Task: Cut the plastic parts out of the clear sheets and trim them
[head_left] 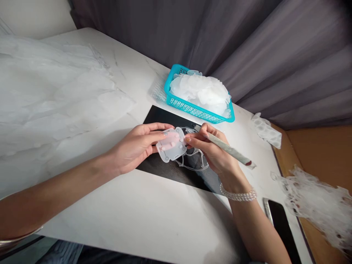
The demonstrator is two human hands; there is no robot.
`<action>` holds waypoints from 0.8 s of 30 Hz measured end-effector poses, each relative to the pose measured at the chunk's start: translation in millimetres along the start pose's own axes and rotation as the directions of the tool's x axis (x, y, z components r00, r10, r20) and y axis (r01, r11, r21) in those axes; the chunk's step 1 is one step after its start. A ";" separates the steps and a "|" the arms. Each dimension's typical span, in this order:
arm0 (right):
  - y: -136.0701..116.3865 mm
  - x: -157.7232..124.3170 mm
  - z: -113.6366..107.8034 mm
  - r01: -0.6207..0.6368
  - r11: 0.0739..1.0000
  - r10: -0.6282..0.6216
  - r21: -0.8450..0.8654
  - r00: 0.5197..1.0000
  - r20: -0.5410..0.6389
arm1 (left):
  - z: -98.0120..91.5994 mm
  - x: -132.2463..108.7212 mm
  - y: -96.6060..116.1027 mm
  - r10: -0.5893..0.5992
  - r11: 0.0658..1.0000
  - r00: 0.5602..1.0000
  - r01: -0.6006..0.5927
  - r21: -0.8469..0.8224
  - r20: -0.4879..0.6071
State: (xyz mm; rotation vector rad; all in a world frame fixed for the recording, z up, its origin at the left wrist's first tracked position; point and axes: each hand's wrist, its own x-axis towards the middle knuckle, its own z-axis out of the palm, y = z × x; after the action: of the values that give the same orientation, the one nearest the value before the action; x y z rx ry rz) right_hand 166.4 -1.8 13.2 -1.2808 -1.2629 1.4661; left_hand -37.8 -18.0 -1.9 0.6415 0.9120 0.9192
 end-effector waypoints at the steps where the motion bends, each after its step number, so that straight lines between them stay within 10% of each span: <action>1: -0.2 -0.2 0.1 -0.001 1.000 0.001 0.002 1.000 0.001 | 0.4 0.1 0.4 -0.005 1.000 1.000 0.005 -0.008 -0.003; 12: -8.6 -6.9 -3.9 0.252 0.957 -0.273 -0.146 0.951 -0.143 | 2.3 0.0 0.9 -0.060 0.983 0.998 0.058 -0.172 -0.004; 19: -22.7 -21.5 0.3 0.240 0.909 -0.210 -0.340 0.970 0.123 | 1.8 -0.7 -0.2 -0.176 0.902 0.950 0.260 -0.345 0.257; 24: -23.3 -8.5 -19.5 0.260 0.951 -0.274 -0.164 0.960 -0.064 | 0.8 -0.3 0.4 -0.172 0.891 0.944 0.271 -0.365 0.281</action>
State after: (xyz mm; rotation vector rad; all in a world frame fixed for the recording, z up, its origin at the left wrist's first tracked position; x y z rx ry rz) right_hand 186.0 -2.4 37.9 -1.2036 -1.4520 1.1280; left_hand -37.3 -18.2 -1.1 0.2782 0.5401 0.7689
